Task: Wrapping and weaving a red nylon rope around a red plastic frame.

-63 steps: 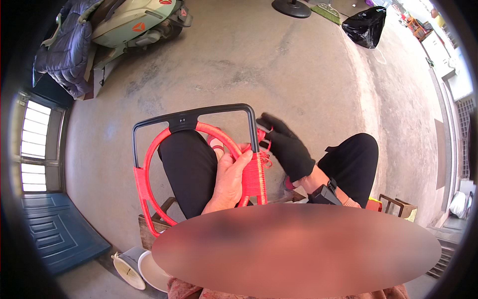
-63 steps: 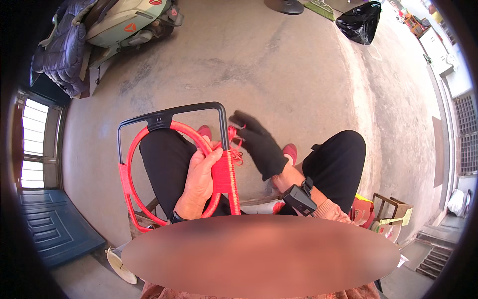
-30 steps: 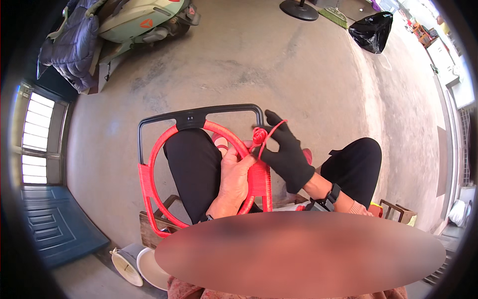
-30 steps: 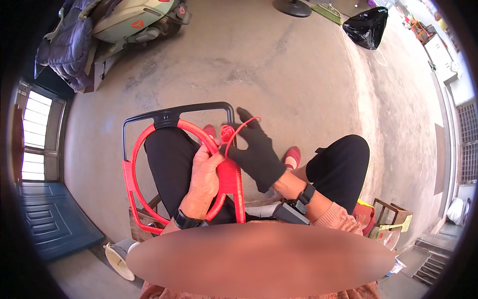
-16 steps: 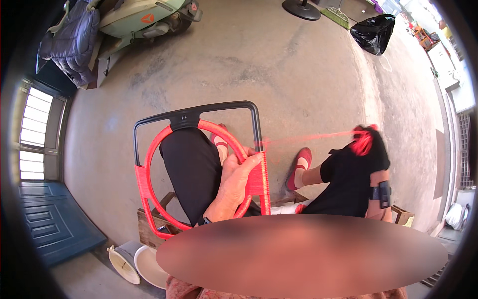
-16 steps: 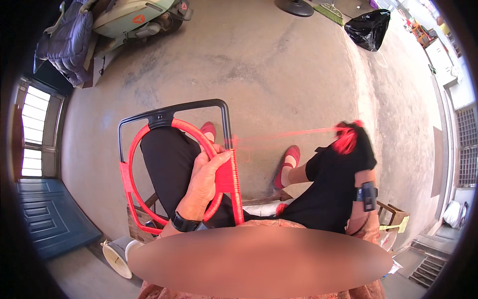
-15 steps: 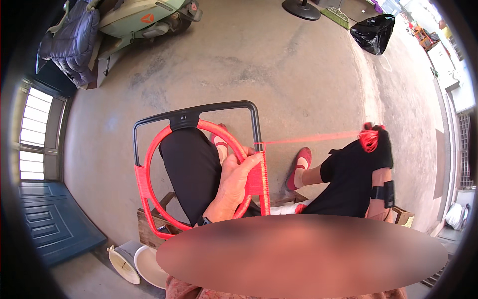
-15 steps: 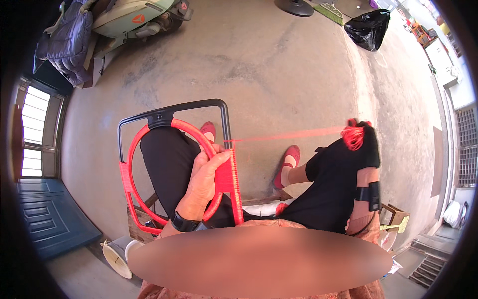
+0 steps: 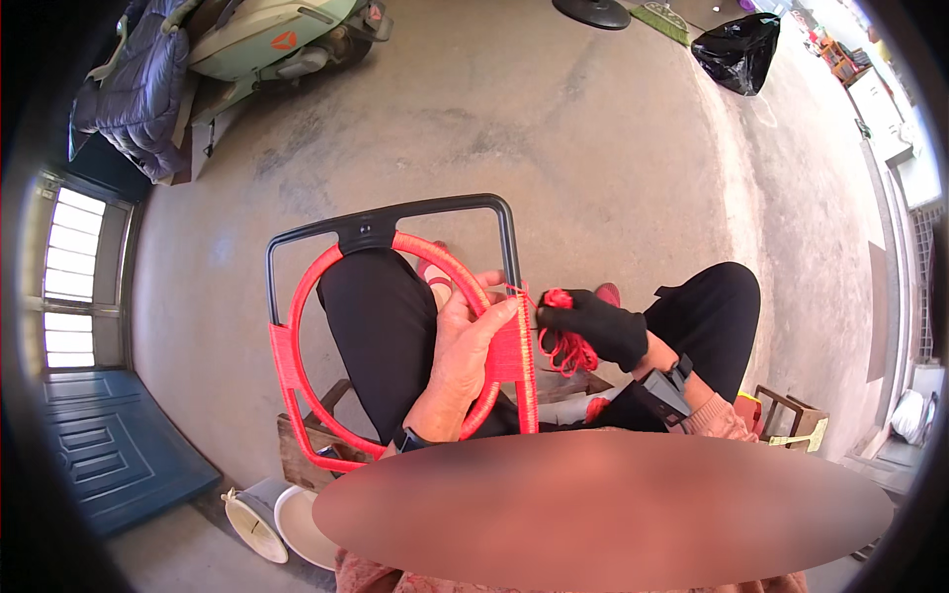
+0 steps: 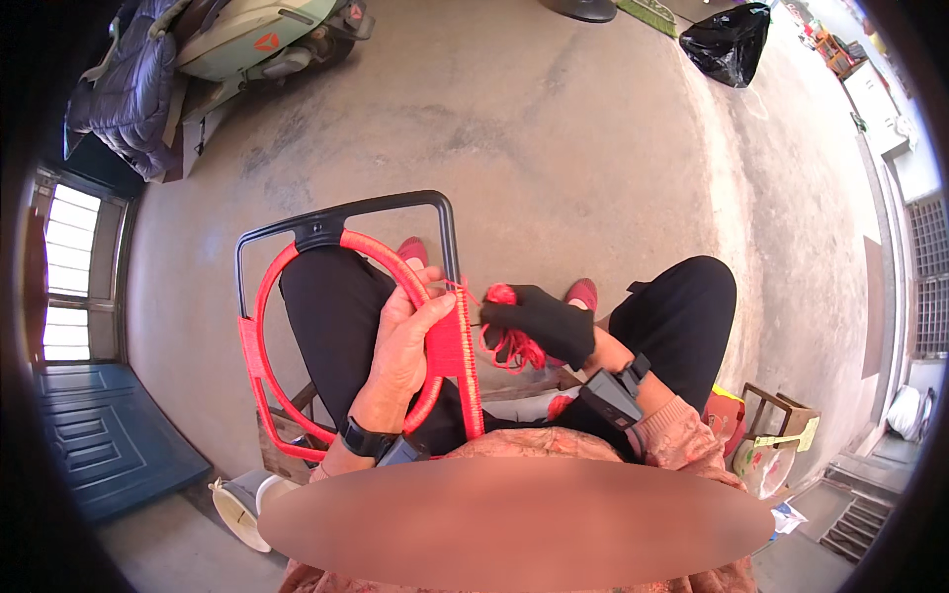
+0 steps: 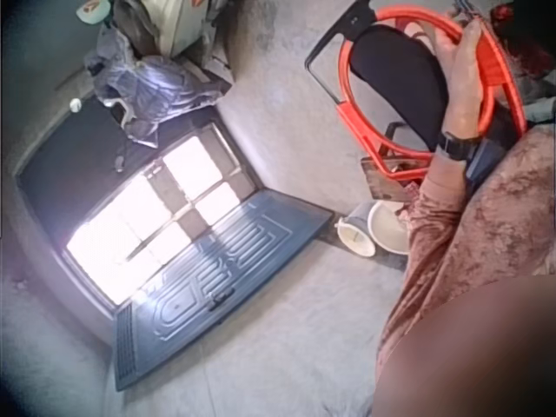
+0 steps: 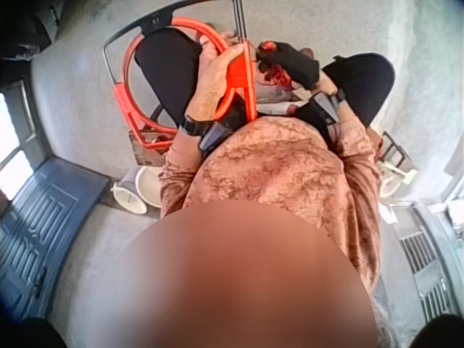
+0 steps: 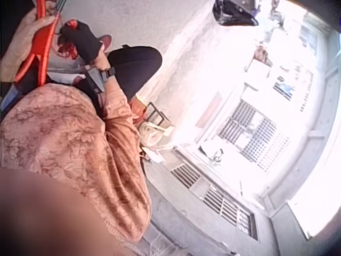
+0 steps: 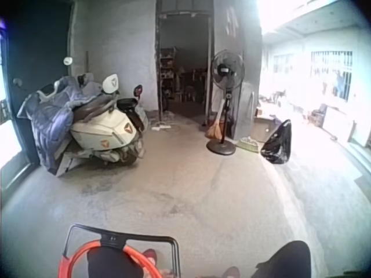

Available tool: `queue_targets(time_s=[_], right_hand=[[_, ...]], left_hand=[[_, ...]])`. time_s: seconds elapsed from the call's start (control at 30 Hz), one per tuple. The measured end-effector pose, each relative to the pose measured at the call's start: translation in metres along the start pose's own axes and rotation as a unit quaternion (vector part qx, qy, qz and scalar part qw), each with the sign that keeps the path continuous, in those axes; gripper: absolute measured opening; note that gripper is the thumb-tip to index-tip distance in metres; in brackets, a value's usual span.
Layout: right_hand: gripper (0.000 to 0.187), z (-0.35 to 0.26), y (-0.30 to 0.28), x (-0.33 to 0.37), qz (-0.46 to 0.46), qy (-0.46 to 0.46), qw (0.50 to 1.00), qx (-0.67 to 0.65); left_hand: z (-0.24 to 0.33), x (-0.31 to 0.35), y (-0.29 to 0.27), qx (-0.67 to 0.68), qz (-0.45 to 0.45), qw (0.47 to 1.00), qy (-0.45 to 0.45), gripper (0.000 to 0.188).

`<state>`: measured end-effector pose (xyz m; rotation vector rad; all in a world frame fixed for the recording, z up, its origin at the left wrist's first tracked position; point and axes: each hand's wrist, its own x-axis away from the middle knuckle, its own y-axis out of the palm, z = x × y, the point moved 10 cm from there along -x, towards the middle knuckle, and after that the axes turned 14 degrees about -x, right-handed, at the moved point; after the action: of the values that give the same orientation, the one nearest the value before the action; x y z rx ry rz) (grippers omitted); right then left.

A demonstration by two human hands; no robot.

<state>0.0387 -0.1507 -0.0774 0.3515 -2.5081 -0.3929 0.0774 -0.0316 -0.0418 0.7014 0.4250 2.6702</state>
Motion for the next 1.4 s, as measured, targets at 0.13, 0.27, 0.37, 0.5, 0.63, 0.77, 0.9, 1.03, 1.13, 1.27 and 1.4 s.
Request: queue_targets(time_s=[0.13, 0.27, 0.37, 0.5, 0.63, 0.77, 0.9, 1.03, 1.13, 1.27, 1.4], right_hand=[[0.035, -0.004, -0.004, 0.012, -0.016, -0.025, 0.976, -0.217], [0.035, -0.037, -0.009, 0.011, 0.086, -0.159, 0.912, -0.369], [0.027, -0.036, -0.01, 0.001, 0.071, -0.156, 0.874, -0.455], [0.025, -0.032, -0.02, -0.01, -0.014, -0.179, 0.91, -0.374], [0.026, -0.034, -0.023, 0.004, 0.094, -0.113, 0.939, -0.311], [0.027, -0.034, -0.053, 0.018, 0.205, -0.093, 0.964, -0.143], [0.026, -0.044, -0.082, 0.052, 0.276, -0.117, 0.946, -0.126], [0.026, -0.059, -0.141, 0.132, 0.365, -0.247, 0.859, -0.259], [0.027, -0.047, -0.174, 0.191, 0.255, -0.355, 0.766, -0.471], [0.027, -0.006, -0.227, 0.246, 0.292, -0.458, 0.745, -0.388], [0.023, 0.033, -0.197, 0.221, 0.254, -0.396, 0.727, -0.5]], left_hand=[[-0.009, -0.003, -0.002, 0.032, -0.05, 0.998, -0.013, 0.018], [-0.01, 0.001, 0.005, 0.029, -0.053, 0.998, -0.03, 0.012], [-0.01, 0.0, 0.011, 0.023, -0.073, 0.997, -0.015, 0.007], [-0.01, 0.004, 0.013, 0.056, -0.062, 0.996, -0.038, 0.007], [-0.012, 0.0, 0.012, 0.036, -0.057, 0.998, -0.018, 0.007], [-0.009, 0.005, 0.017, 0.02, -0.056, 0.998, -0.024, 0.007], [-0.001, 0.012, 0.02, -0.025, -0.044, 0.999, -0.015, 0.009], [0.026, 0.015, 0.032, -0.109, -0.062, 0.992, 0.026, 0.019], [0.067, 0.026, 0.067, -0.172, -0.108, 0.978, 0.046, 0.023], [0.126, 0.056, 0.116, -0.087, -0.202, 0.97, 0.106, 0.04], [0.143, 0.089, 0.151, -0.076, -0.286, 0.943, 0.154, 0.044]])
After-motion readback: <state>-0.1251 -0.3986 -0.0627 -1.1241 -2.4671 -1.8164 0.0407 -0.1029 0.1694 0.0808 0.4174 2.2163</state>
